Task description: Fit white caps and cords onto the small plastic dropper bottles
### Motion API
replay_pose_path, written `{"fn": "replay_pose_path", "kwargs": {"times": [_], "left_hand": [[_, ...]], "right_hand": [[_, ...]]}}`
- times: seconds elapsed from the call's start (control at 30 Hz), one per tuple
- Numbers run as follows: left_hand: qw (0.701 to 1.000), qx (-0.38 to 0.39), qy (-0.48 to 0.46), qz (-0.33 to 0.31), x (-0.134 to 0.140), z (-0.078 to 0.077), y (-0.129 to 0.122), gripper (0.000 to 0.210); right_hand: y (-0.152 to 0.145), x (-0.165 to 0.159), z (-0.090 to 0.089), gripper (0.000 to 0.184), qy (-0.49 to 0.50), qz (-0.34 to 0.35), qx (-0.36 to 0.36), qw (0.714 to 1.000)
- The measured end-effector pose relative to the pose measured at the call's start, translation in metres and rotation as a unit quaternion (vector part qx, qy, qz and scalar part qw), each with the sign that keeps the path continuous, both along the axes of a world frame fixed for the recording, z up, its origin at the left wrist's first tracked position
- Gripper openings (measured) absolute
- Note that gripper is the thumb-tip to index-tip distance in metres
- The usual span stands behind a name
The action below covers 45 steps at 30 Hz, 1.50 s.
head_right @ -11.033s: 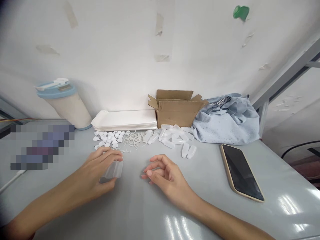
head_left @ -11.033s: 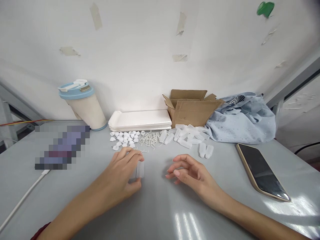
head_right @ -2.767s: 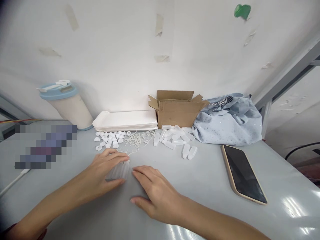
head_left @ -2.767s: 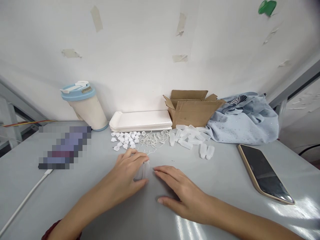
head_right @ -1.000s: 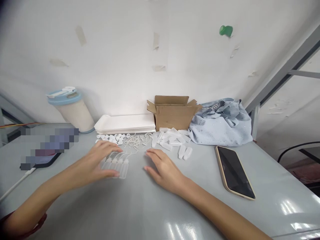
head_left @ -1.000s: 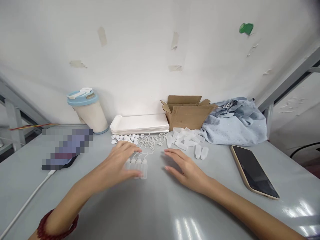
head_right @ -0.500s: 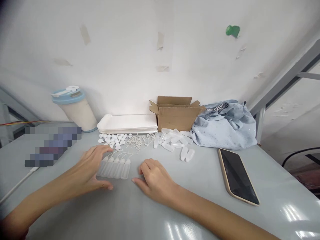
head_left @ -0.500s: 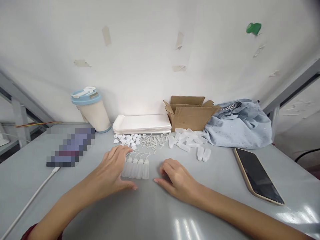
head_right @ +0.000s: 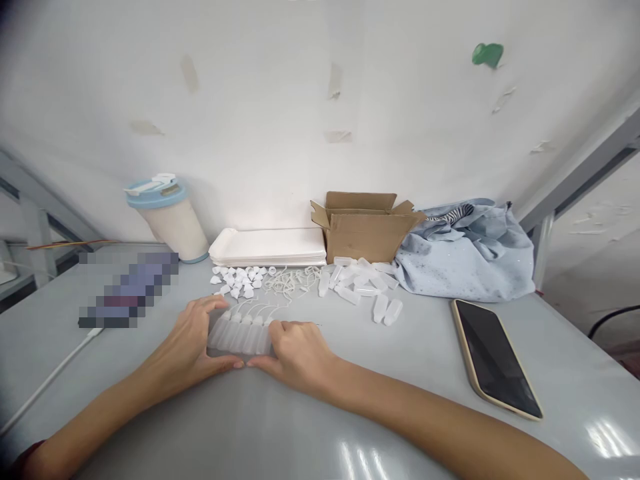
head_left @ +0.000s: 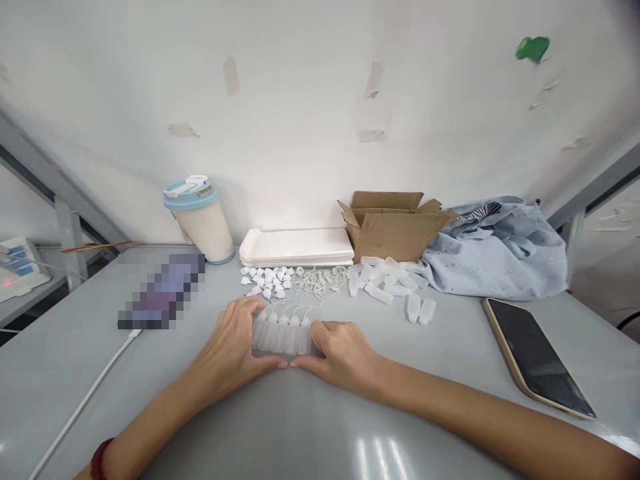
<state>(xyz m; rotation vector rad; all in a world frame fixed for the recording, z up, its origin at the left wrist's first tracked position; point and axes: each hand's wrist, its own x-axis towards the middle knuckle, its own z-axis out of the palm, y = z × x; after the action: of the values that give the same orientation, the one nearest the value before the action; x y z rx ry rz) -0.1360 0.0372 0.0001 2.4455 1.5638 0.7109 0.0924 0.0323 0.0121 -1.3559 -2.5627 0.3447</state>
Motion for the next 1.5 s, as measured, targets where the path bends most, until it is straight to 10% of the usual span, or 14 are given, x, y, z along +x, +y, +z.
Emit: {"fn": "replay_pose_path", "kwargs": {"times": [1.5], "left_hand": [[0.995,-0.072,-0.005,0.072,-0.014,0.005,-0.005,0.072]], "right_hand": [[0.006,-0.001,0.002,0.043,-0.015,-0.008,-0.036,0.999]]}}
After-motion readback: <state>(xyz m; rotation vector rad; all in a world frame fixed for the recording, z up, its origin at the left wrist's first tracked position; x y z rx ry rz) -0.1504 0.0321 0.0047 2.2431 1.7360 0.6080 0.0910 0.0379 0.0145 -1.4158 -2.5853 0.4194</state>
